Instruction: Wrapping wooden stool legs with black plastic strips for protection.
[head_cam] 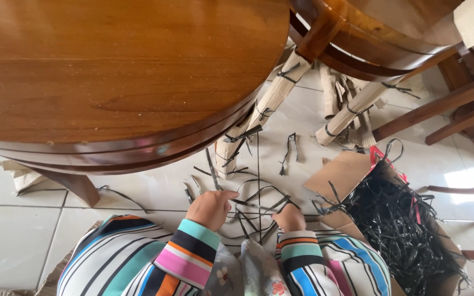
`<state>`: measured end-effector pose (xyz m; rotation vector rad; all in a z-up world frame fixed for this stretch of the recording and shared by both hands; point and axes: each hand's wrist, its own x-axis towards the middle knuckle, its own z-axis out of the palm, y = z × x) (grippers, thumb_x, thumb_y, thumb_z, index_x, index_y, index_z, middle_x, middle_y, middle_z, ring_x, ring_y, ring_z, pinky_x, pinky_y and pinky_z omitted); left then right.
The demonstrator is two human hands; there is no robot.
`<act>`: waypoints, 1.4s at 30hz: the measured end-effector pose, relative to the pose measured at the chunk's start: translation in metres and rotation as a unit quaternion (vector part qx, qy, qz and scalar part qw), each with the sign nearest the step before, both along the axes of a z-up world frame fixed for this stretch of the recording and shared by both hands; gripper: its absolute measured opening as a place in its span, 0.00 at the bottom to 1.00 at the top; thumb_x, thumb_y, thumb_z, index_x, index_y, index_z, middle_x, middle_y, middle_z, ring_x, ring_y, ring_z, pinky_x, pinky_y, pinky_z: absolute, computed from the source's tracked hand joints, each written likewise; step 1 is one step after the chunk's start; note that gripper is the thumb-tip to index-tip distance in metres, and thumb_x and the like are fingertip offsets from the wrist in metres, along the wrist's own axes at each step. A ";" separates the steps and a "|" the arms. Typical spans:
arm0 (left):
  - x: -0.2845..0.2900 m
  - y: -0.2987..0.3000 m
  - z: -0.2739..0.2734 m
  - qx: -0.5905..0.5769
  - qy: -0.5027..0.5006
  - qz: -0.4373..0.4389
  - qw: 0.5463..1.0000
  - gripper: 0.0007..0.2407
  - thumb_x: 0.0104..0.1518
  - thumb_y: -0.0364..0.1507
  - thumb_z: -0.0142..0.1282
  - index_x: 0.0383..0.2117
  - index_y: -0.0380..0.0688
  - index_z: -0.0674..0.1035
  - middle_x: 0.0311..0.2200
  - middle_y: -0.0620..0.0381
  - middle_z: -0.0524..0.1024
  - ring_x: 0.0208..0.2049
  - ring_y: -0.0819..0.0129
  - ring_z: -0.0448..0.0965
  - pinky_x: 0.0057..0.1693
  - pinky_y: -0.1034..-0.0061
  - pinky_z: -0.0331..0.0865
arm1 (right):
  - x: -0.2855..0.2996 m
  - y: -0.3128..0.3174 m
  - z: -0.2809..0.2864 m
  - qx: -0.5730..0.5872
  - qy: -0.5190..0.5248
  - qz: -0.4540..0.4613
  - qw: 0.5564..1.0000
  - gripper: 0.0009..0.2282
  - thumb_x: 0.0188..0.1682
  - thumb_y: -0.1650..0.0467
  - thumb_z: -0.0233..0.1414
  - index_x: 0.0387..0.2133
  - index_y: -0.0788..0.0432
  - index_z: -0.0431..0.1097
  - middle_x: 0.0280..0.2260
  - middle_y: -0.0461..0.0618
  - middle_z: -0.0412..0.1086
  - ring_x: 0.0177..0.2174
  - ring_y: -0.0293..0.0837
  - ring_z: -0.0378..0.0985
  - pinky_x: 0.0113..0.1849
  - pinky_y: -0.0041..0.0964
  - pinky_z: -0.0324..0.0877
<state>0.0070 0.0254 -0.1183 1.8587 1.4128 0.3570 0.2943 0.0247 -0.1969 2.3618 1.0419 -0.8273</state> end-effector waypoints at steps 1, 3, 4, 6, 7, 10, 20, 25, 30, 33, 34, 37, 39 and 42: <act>0.000 0.000 0.002 -0.041 0.020 -0.004 0.999 0.19 0.60 0.25 0.46 0.55 0.61 0.78 0.40 0.50 0.83 0.41 0.48 0.83 0.45 0.59 0.76 | 0.002 0.000 -0.010 0.069 0.044 -0.002 0.997 0.12 0.48 0.61 0.56 0.38 0.54 0.77 0.33 0.49 0.76 0.32 0.45 0.77 0.35 0.36 0.72; -0.002 -0.002 0.010 -0.080 0.038 -0.002 0.996 0.20 0.60 0.26 0.48 0.59 0.63 0.75 0.43 0.48 0.82 0.44 0.49 0.82 0.48 0.60 0.76 | -0.010 -0.002 0.005 0.139 0.089 0.002 0.986 0.19 0.43 0.66 0.57 0.49 0.62 0.74 0.43 0.57 0.79 0.44 0.54 0.81 0.45 0.41 0.75; -0.003 -0.003 0.017 -0.103 0.040 -0.003 0.994 0.19 0.61 0.29 0.49 0.59 0.62 0.75 0.45 0.49 0.81 0.46 0.50 0.82 0.50 0.60 0.76 | -0.023 -0.004 0.028 0.174 0.153 -0.012 0.973 0.11 0.45 0.68 0.57 0.37 0.62 0.75 0.34 0.54 0.78 0.36 0.47 0.77 0.39 0.36 0.71; -0.002 -0.006 0.025 -0.124 0.041 -0.001 0.991 0.18 0.62 0.33 0.50 0.59 0.60 0.75 0.47 0.51 0.80 0.48 0.51 0.81 0.51 0.60 0.75 | -0.040 -0.013 0.064 0.207 0.218 -0.023 0.954 0.07 0.47 0.69 0.56 0.26 0.61 0.76 0.25 0.51 0.78 0.27 0.40 0.74 0.34 0.31 0.68; -0.001 -0.008 0.027 -0.105 0.026 -0.004 0.994 0.16 0.63 0.34 0.51 0.58 0.56 0.75 0.45 0.49 0.81 0.45 0.51 0.82 0.51 0.61 0.77 | -0.043 -0.018 0.076 0.235 0.240 -0.032 0.941 0.09 0.44 0.67 0.56 0.29 0.61 0.79 0.27 0.50 0.79 0.28 0.41 0.77 0.35 0.32 0.70; 0.007 -0.010 0.024 -0.067 -0.024 -0.017 0.997 0.18 0.61 0.40 0.54 0.55 0.50 0.77 0.45 0.49 0.82 0.44 0.52 0.82 0.49 0.61 0.76 | -0.050 -0.033 0.102 0.309 0.299 -0.029 0.902 0.07 0.43 0.67 0.61 0.27 0.60 0.79 0.25 0.47 0.76 0.27 0.40 0.74 0.34 0.32 0.67; 0.023 -0.027 0.077 0.040 -0.421 0.031 0.906 0.06 0.58 0.31 0.62 0.36 0.45 0.83 0.30 0.62 0.84 0.32 0.75 0.83 0.43 0.80 0.80 | -0.084 -0.059 0.196 0.378 0.366 0.071 0.847 0.04 0.44 0.73 0.63 0.22 0.61 0.79 0.21 0.46 0.78 0.25 0.37 0.76 0.32 0.31 0.72; 0.024 -0.032 0.081 -0.043 -0.477 0.030 0.877 0.04 0.60 0.29 0.58 0.34 0.44 0.79 0.26 0.64 0.78 0.28 0.78 0.77 0.38 0.81 0.74 | -0.078 -0.064 0.198 0.383 0.398 0.087 0.829 0.03 0.43 0.74 0.63 0.23 0.61 0.77 0.22 0.46 0.77 0.26 0.37 0.75 0.32 0.31 0.71; 0.032 -0.030 0.069 -0.115 -0.587 0.041 0.801 0.03 0.60 0.23 0.60 0.36 0.42 0.78 0.30 0.63 0.75 0.29 0.79 0.74 0.38 0.84 0.71 | -0.072 -0.067 0.200 0.390 0.416 0.111 0.814 0.05 0.44 0.73 0.64 0.22 0.61 0.76 0.22 0.45 0.75 0.26 0.37 0.74 0.32 0.30 0.69; 0.032 -0.028 0.066 -0.137 -0.610 0.059 0.778 0.06 0.59 0.22 0.61 0.40 0.39 0.80 0.31 0.60 0.78 0.31 0.79 0.77 0.40 0.84 0.74 | -0.072 -0.067 0.203 0.374 0.424 0.102 0.819 0.04 0.44 0.73 0.63 0.26 0.62 0.77 0.24 0.46 0.76 0.27 0.38 0.76 0.33 0.30 0.72; 0.032 -0.027 0.064 -0.130 -0.605 0.063 0.783 0.06 0.59 0.23 0.61 0.41 0.39 0.81 0.32 0.60 0.79 0.32 0.79 0.77 0.40 0.85 0.74 | -0.071 -0.067 0.202 0.371 0.438 0.095 0.813 0.04 0.45 0.73 0.63 0.27 0.62 0.77 0.25 0.47 0.76 0.28 0.38 0.77 0.34 0.31 0.73; 0.030 -0.027 0.066 -0.118 -0.599 0.068 0.789 0.06 0.60 0.24 0.60 0.40 0.38 0.82 0.32 0.61 0.80 0.31 0.80 0.77 0.39 0.86 0.74 | -0.070 -0.067 0.200 0.369 0.460 0.087 0.803 0.04 0.45 0.74 0.62 0.28 0.63 0.76 0.25 0.47 0.76 0.27 0.39 0.78 0.34 0.31 0.75; 0.029 -0.028 0.072 -0.114 -0.598 0.068 0.790 0.06 0.60 0.24 0.59 0.40 0.37 0.83 0.30 0.61 0.80 0.30 0.81 0.76 0.39 0.86 0.73 | -0.070 -0.067 0.200 0.371 0.469 0.084 0.797 0.04 0.46 0.74 0.62 0.28 0.64 0.75 0.25 0.48 0.75 0.26 0.40 0.79 0.33 0.31 0.75; 0.024 -0.029 0.081 -0.077 -0.570 0.061 0.816 0.08 0.60 0.27 0.59 0.42 0.37 0.83 0.33 0.60 0.82 0.32 0.79 0.80 0.42 0.84 0.77 | -0.072 -0.067 0.202 0.370 0.470 0.081 0.797 0.03 0.47 0.74 0.61 0.29 0.63 0.75 0.24 0.47 0.73 0.27 0.38 0.75 0.33 0.31 0.73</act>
